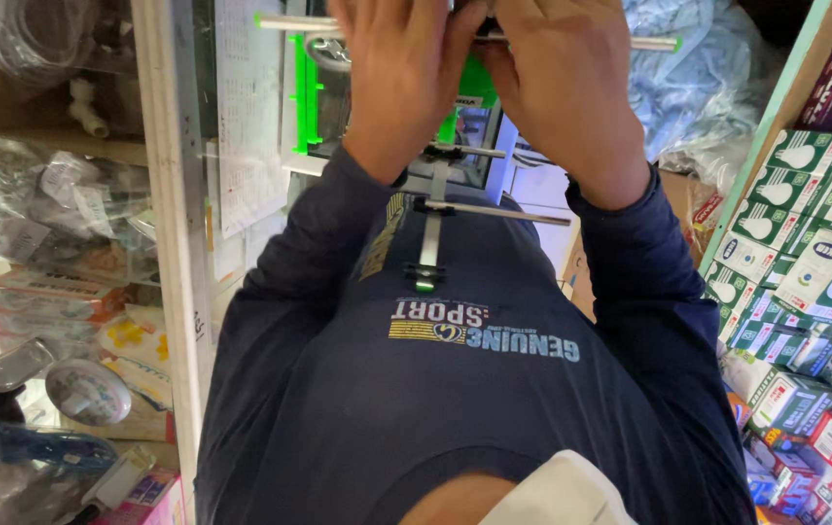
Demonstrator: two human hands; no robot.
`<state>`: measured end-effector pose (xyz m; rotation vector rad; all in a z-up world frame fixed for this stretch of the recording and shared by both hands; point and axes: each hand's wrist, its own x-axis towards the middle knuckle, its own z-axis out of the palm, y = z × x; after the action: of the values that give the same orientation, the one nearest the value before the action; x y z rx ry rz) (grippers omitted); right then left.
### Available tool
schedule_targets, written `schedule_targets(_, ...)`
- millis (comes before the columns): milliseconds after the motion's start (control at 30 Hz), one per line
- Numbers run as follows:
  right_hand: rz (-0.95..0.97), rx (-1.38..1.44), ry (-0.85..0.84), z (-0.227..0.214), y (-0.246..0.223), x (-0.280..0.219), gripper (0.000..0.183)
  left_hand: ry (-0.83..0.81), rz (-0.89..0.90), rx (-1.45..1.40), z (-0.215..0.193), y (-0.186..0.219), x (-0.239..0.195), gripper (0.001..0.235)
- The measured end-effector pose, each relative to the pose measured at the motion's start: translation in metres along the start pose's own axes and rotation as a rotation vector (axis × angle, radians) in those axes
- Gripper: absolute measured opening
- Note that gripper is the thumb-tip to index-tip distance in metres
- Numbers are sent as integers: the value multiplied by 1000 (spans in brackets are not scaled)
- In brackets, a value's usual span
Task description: The person assembles a television antenna by attaching aluminum rods to a central green plastic frame and securing them with metal brackets and a screwdriver.
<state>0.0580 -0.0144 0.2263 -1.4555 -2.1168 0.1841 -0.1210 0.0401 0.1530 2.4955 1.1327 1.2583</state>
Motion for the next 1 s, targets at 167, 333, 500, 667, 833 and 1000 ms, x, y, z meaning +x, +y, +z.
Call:
schedule_targets(167, -43, -20, 31, 5, 6, -9, 31, 356, -278, -279, -7, 2, -83, 41)
schedule_targets(333, -20, -66, 20, 11, 3, -16, 32, -155, -637, -740, -8, -16, -122, 43)
schedule_targets(500, 112, -78, -104, 9, 1, -20, 19, 34, -935, -1229, -5, -24, -118, 42)
schedule_targets(667, 12, -47, -25, 7, -2, -26, 27, -366, -815, -1557, -18, -73, -111, 56)
schedule_targets(833, 23, -45, -34, 10, -2, -30, 24, -614, -633, -1532, 29, -119, -125, 88)
schedule_targets(1000, 29, -89, -49, 26, 4, -41, 9, -763, -378, -1675, 80, -131, -141, 75)
